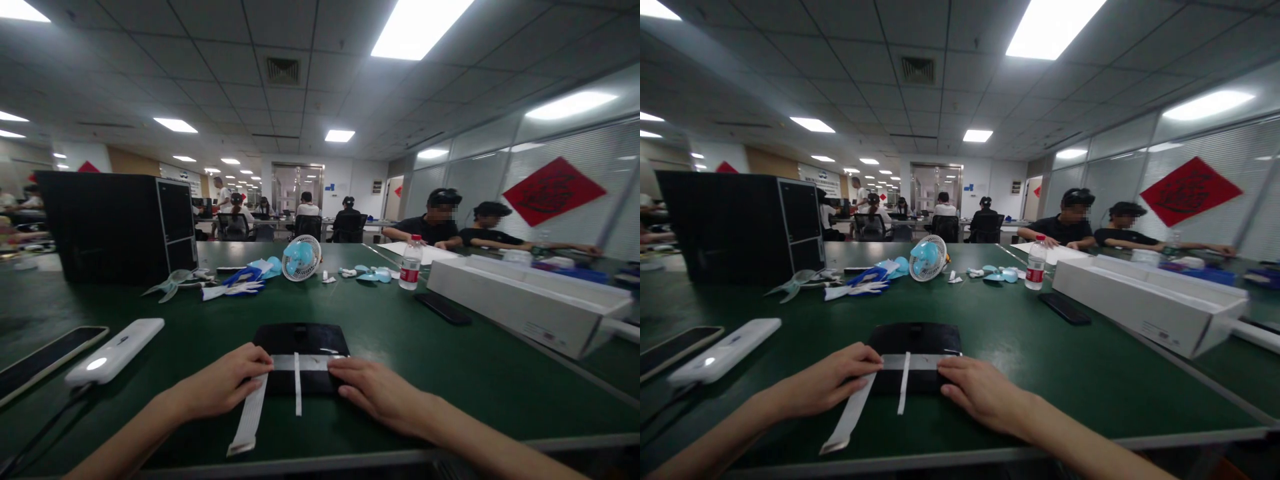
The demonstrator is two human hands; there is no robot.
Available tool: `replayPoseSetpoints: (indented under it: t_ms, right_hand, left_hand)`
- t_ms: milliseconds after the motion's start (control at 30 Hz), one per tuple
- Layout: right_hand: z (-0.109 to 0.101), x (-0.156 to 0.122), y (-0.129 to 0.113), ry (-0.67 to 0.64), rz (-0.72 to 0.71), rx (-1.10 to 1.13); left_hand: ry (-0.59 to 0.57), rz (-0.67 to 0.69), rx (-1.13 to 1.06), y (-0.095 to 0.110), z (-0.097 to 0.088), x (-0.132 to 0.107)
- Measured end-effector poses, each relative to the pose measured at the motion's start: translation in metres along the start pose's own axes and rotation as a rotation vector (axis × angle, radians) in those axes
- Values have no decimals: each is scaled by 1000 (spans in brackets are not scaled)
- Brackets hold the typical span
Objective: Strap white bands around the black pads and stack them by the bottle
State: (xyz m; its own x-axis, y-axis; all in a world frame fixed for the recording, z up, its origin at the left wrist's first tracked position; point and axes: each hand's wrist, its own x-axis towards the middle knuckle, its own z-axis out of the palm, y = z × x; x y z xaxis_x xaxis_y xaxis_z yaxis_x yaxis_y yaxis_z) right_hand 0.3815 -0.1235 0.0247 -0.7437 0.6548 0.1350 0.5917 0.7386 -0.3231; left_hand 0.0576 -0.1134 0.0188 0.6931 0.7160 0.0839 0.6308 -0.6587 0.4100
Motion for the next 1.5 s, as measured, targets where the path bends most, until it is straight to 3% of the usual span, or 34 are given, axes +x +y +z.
replayPoseSetpoints:
  t_ms: [167, 367, 633, 733, 900, 1067, 1267, 1500]
  right_hand:
    - [-4, -14, 13, 34, 77, 9]
    - [-1, -16, 16, 79, 61, -64]
    - [-12, 33, 22, 107, 67, -242]
    - [-12, 64, 26, 152, 81, -237]
    - [-3, 111, 27, 133, 73, -231]
    - [4, 132, 32, 56, 119, -277]
    - [-18, 106, 61, 175, 212, -282]
    - [-76, 23, 153, 365, 627, -332]
  left_hand:
    - [22, -22, -13, -6, 3, -7]
    - [40, -15, 4, -3, 3, -8]
    - [76, -51, -16, -3, -1, 1]
    - [148, -70, 9, -15, -8, 12]
    - [334, -286, 143, -52, -22, 27]
    - [349, -433, 263, -86, -16, 25]
    - [369, -469, 240, -102, -9, 12]
    - [346, -444, 191, -97, -6, 16]
